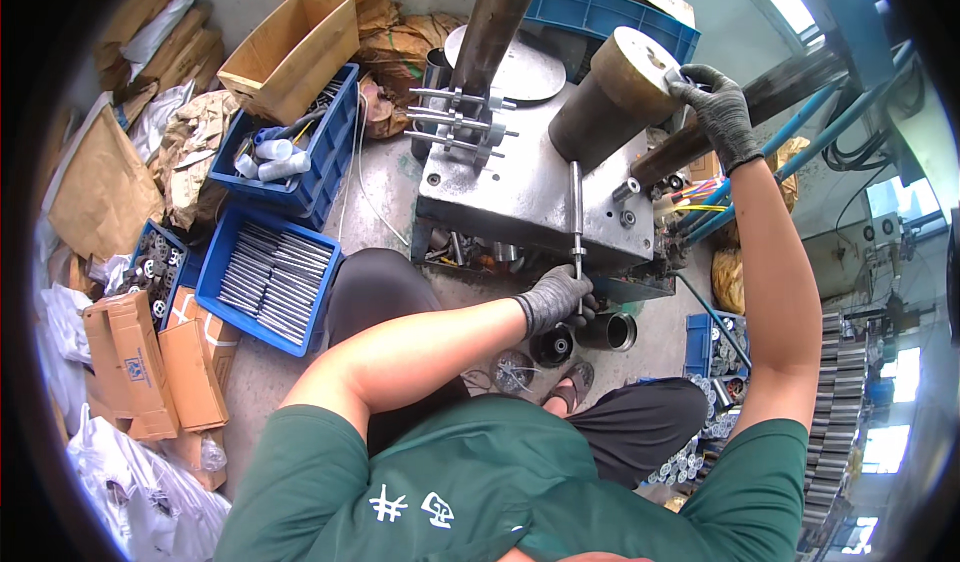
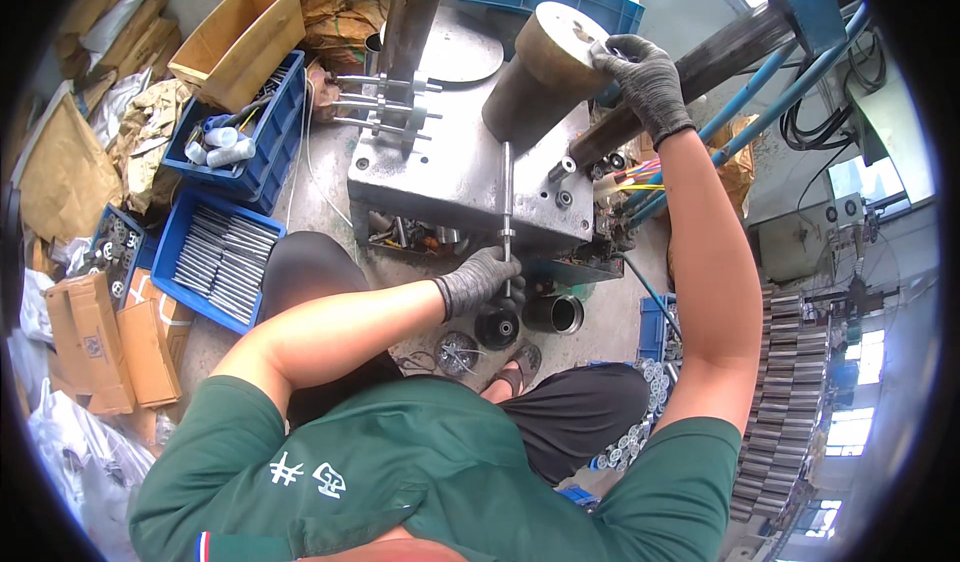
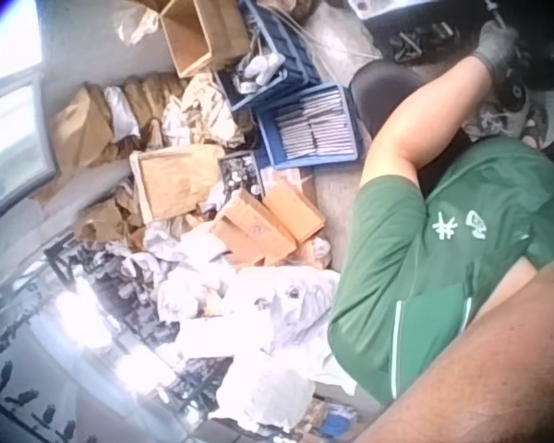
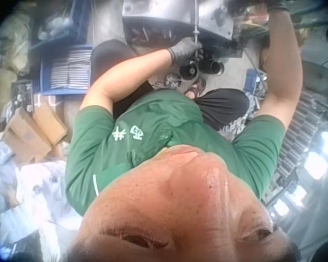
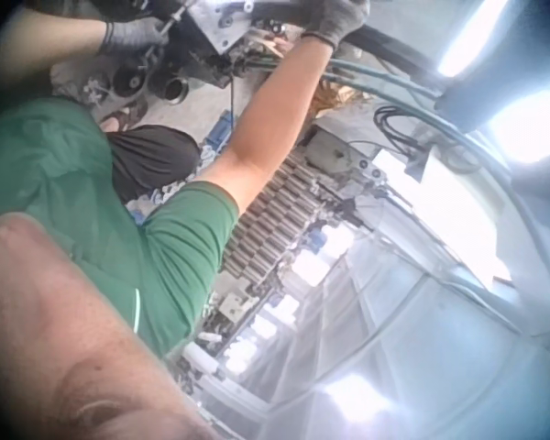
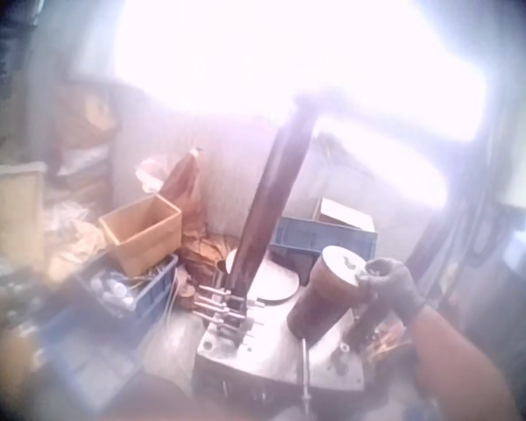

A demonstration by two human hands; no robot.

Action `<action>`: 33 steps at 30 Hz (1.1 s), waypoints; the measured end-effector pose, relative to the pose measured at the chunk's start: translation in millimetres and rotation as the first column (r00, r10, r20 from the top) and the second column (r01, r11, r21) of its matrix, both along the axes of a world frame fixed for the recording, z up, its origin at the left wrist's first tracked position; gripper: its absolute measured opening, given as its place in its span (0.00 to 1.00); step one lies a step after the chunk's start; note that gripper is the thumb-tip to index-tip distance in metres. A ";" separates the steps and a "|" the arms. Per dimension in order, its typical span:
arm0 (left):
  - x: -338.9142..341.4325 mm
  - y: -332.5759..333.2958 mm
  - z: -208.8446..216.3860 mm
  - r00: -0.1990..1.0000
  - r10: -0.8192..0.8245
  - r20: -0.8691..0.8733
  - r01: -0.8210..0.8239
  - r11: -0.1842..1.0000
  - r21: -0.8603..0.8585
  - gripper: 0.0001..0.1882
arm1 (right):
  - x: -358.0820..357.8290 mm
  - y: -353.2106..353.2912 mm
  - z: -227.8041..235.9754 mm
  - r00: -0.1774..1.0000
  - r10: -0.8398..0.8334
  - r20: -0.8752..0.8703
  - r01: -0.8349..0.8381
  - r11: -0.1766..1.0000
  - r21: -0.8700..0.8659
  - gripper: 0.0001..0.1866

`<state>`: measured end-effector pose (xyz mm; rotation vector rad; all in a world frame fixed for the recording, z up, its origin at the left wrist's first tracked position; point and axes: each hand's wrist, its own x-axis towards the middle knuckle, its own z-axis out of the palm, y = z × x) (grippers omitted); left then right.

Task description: Assemble metal components using a press machine and hand tools.

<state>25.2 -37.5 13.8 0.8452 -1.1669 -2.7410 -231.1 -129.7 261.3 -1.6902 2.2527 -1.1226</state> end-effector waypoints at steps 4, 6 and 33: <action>4.6 -8.6 16.4 0.997 0.026 0.069 -0.027 1.000 0.008 0.09 | 2.6 -17.4 9.1 0.999 0.006 -0.041 -0.001 0.995 0.099 0.18; 1.4 -11.2 10.6 0.994 0.087 0.059 -0.091 0.994 0.064 0.14 | 3.5 -26.5 9.3 1.000 0.017 -0.016 -0.015 0.995 0.095 0.18; 16.2 -17.0 -2.3 0.962 0.110 -0.248 -0.230 0.817 -0.529 0.29 | 55.1 368.9 24.0 0.774 0.177 -0.607 0.242 0.804 0.544 0.08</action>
